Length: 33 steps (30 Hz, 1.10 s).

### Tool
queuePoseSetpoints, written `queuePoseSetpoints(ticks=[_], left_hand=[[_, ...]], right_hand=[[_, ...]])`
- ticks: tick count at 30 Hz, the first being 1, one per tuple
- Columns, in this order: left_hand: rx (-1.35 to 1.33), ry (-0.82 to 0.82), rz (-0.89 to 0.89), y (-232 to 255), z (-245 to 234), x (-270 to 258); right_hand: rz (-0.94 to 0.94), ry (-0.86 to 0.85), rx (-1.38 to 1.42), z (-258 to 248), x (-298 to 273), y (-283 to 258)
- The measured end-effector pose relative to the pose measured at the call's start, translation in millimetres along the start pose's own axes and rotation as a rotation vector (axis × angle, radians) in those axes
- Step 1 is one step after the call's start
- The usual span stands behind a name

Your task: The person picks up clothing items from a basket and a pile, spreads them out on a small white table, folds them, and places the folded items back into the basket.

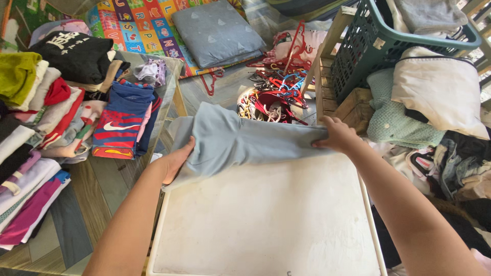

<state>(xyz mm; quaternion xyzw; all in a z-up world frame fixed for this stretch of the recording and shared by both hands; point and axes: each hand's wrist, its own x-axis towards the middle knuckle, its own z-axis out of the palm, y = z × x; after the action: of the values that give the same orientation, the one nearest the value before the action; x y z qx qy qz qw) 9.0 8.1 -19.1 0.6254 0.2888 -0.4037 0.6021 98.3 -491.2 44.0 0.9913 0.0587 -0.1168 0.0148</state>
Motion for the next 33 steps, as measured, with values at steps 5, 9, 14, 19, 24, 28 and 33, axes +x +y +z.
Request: queuePoseSetpoints(ticks=[5, 9, 14, 19, 24, 28, 33], left_hand=[[0.004, -0.041, 0.025, -2, 8, -19], [0.000, 0.029, 0.012, -4, 11, -16], [0.232, 0.103, 0.267, -15, 19, -17], [0.394, 0.178, 0.447, -36, 25, -25], [0.487, 0.175, 0.397, -53, 29, -46], [0.515, 0.017, 0.357, -82, 39, -66], [0.597, -0.083, 0.194, -111, 47, -108]], right_hand=[[-0.055, 0.115, -0.019, -6, -18, 19], [-0.136, 0.166, -0.072, 0, -16, 34], [-0.238, 0.068, -0.119, 6, -20, 42], [-0.413, -0.009, -0.039, -23, -61, 49], [-0.259, -0.297, -0.028, -41, -117, 46], [-0.309, -0.517, -0.085, -31, -161, 45], [-0.200, -0.996, -0.126, -22, -200, 47]])
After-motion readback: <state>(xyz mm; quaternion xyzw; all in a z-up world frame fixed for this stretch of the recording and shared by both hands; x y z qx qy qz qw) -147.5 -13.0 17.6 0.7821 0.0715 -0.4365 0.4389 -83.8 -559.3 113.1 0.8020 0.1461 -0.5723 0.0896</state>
